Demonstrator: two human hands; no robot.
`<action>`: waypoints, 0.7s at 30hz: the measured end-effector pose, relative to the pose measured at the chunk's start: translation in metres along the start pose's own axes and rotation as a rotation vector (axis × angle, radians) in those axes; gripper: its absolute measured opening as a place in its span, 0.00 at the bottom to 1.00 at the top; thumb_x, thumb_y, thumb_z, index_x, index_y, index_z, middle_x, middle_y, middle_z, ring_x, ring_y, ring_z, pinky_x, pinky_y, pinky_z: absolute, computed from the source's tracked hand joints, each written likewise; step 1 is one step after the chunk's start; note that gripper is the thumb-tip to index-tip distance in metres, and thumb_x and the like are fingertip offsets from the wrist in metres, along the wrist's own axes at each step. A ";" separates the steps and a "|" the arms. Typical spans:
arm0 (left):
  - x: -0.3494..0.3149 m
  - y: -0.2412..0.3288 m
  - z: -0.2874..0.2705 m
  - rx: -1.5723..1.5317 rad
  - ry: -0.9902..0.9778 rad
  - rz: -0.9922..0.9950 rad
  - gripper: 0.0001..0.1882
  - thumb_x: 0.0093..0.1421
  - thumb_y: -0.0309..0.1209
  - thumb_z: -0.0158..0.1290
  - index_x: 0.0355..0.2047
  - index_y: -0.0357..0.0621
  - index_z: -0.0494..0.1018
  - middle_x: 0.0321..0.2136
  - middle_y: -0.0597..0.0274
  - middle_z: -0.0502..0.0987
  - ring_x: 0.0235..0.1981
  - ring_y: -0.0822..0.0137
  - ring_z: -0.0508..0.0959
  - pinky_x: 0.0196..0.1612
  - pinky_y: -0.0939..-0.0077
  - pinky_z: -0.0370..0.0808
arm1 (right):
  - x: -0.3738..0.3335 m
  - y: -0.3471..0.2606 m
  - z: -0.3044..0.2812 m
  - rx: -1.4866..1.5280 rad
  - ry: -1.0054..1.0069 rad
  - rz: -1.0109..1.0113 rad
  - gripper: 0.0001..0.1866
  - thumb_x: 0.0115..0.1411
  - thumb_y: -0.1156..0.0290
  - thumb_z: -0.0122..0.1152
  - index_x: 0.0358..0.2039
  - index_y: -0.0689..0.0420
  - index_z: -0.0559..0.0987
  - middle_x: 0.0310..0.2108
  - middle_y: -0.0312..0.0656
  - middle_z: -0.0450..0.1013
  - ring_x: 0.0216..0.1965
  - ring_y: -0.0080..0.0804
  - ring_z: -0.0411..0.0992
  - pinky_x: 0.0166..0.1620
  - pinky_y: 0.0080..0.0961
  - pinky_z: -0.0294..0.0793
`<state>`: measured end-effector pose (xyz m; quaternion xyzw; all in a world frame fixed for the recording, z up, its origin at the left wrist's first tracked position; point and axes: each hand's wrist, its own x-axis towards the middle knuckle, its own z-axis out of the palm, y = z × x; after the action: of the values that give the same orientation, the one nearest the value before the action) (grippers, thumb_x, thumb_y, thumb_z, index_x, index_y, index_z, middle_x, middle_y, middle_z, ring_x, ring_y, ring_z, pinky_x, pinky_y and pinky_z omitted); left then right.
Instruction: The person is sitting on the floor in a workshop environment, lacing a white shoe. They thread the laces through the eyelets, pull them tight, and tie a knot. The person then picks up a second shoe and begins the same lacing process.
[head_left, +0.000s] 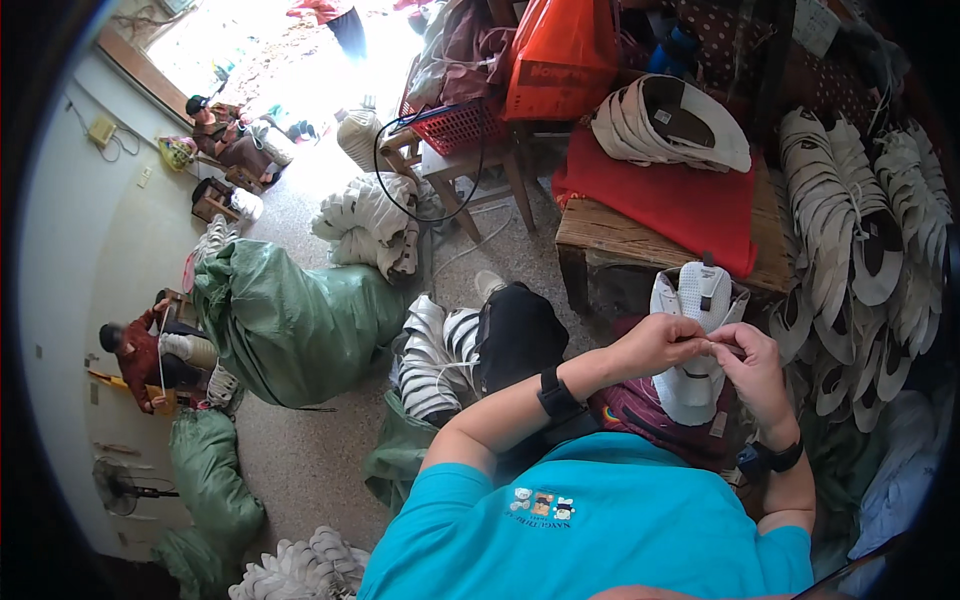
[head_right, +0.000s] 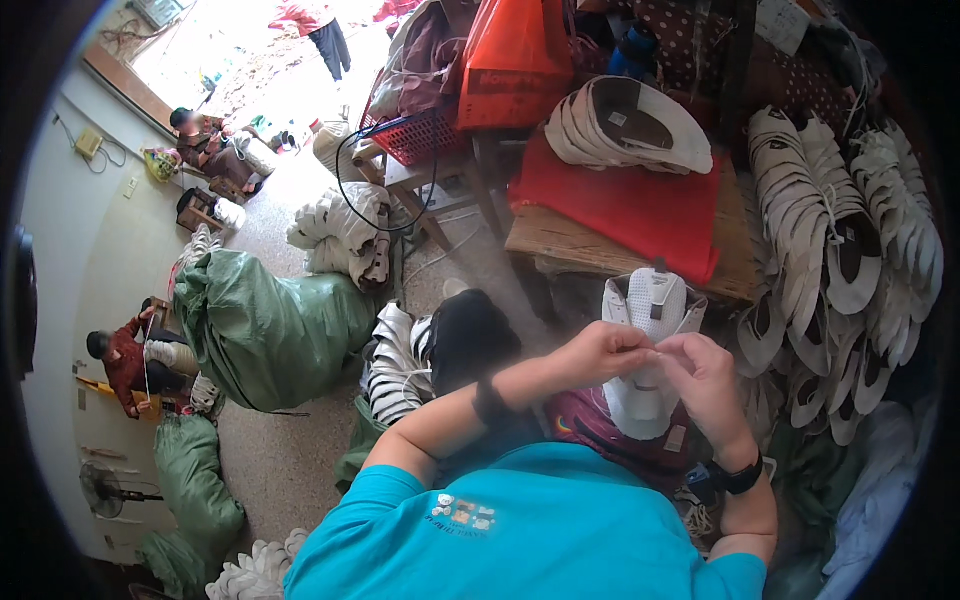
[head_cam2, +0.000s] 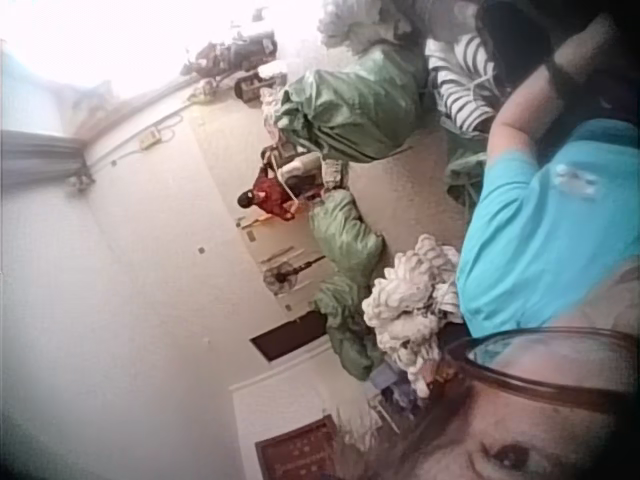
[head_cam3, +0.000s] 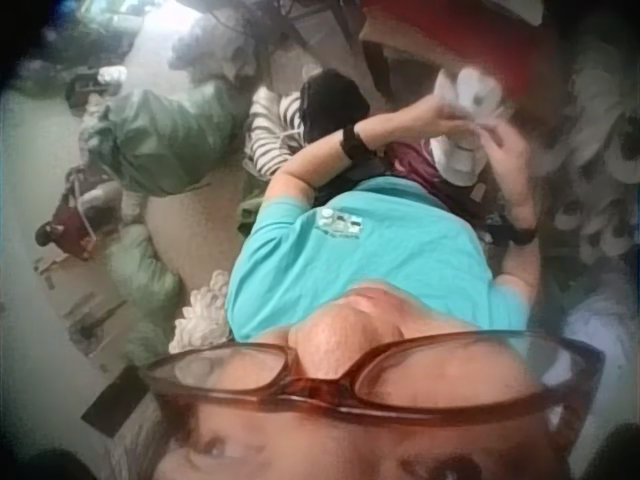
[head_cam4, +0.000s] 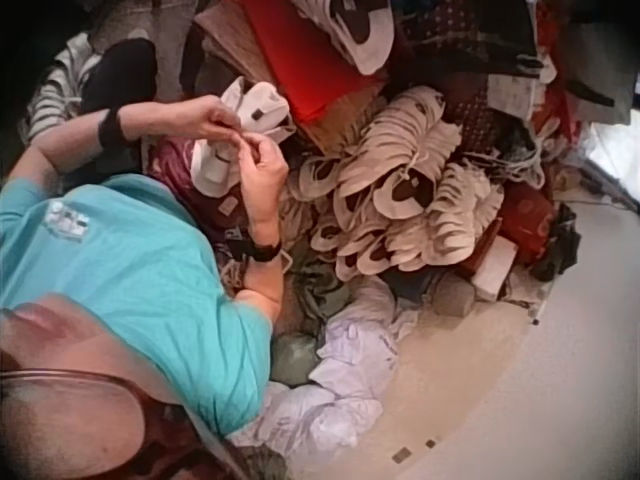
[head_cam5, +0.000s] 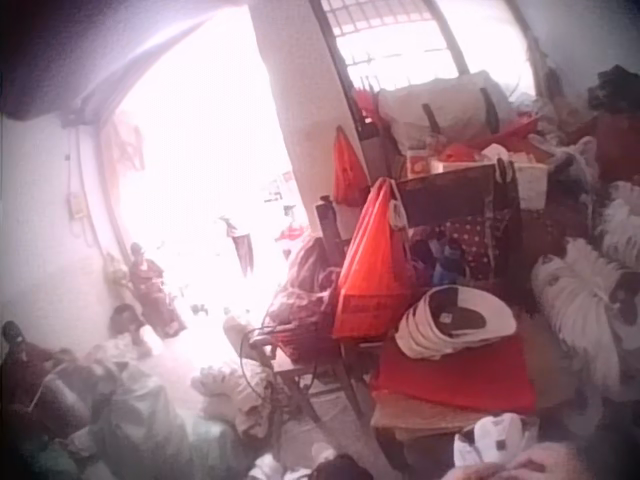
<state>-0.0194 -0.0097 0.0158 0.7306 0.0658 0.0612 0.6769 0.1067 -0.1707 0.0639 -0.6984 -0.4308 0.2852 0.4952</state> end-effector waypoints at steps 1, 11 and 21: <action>0.000 -0.002 0.000 0.025 0.027 0.046 0.10 0.64 0.32 0.56 0.38 0.37 0.78 0.23 0.66 0.75 0.26 0.78 0.71 0.30 0.78 0.71 | -0.001 0.003 0.001 -0.015 0.030 -0.009 0.04 0.57 0.79 0.61 0.33 0.63 0.79 0.30 0.39 0.73 0.33 0.25 0.74 0.37 0.23 0.73; -0.003 -0.028 0.001 0.291 0.402 0.065 0.14 0.48 0.29 0.68 0.30 0.40 0.73 0.25 0.60 0.72 0.26 0.66 0.73 0.30 0.72 0.72 | 0.005 0.043 -0.007 -0.231 0.189 -0.170 0.03 0.54 0.81 0.62 0.28 0.62 0.77 0.30 0.38 0.69 0.31 0.25 0.71 0.32 0.20 0.70; -0.007 -0.010 0.022 0.501 0.345 0.094 0.18 0.49 0.28 0.67 0.41 0.44 0.75 0.28 0.66 0.63 0.26 0.71 0.66 0.29 0.77 0.68 | -0.001 0.058 0.007 -0.034 0.173 -0.052 0.05 0.56 0.80 0.63 0.30 0.63 0.74 0.33 0.37 0.68 0.35 0.22 0.73 0.37 0.20 0.75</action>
<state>-0.0221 -0.0318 0.0042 0.8558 0.1590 0.1973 0.4511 0.1192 -0.1769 0.0073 -0.7173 -0.4094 0.2036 0.5258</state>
